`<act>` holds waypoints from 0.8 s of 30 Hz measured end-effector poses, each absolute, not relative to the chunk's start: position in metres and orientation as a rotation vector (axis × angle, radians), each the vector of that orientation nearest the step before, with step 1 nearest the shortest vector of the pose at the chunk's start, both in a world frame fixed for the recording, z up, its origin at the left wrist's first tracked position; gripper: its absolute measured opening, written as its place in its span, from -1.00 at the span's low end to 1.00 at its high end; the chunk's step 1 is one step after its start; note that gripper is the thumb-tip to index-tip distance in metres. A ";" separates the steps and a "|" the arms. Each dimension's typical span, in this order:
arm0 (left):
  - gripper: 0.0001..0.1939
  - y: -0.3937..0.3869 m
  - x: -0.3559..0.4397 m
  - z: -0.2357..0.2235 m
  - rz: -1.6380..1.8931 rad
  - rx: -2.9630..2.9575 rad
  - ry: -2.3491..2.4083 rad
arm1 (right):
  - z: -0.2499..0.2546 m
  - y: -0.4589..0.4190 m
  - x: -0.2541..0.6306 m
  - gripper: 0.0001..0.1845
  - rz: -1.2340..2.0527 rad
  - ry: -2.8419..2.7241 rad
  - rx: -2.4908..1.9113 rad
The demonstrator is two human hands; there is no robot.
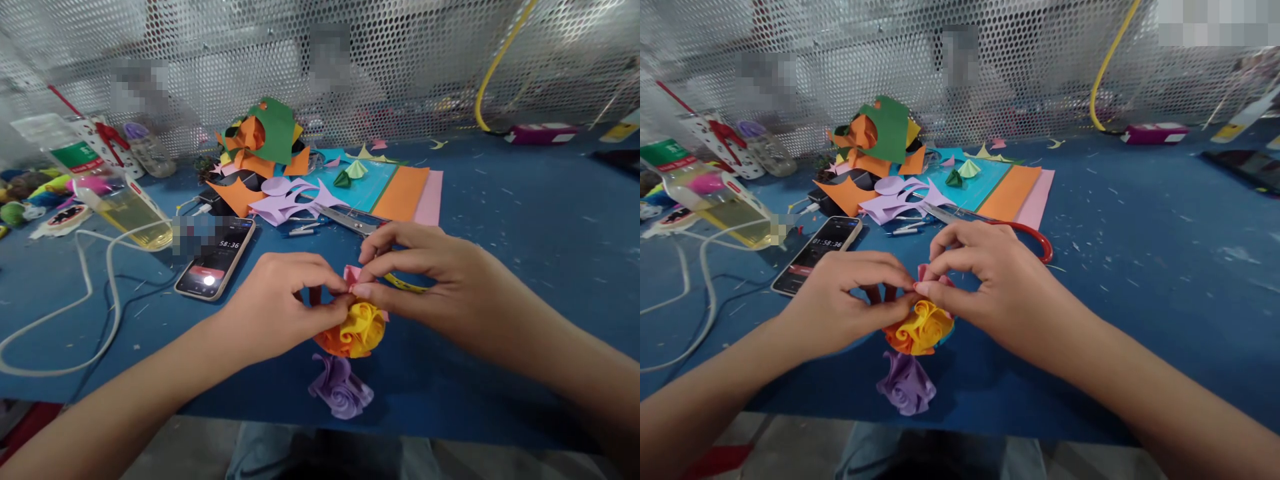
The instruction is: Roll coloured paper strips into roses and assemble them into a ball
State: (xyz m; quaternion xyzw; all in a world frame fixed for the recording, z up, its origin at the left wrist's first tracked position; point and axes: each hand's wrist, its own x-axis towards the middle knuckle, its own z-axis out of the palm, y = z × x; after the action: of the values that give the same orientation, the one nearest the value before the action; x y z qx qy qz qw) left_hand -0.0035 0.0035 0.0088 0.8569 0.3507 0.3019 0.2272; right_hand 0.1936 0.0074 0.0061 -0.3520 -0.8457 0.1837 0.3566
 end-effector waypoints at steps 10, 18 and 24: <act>-0.96 0.002 -0.003 0.008 1.079 2.450 0.961 | 0.006 0.004 0.197 -0.81 0.082 -2.235 -0.937; -0.75 0.020 -0.029 0.028 0.077 2.413 0.884 | 0.006 0.017 0.216 -0.78 -0.435 -2.251 -0.936; -0.48 0.015 -0.031 0.027 -0.248 2.351 0.584 | 0.002 0.017 0.211 -0.77 -0.357 -2.326 -0.941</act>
State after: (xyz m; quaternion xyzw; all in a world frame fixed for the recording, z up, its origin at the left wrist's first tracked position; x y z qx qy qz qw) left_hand -0.0314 0.0146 0.0266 0.9059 0.2251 -0.0956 0.3457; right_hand 0.2112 0.0175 0.0023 -0.3544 -0.8757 -0.1345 0.2990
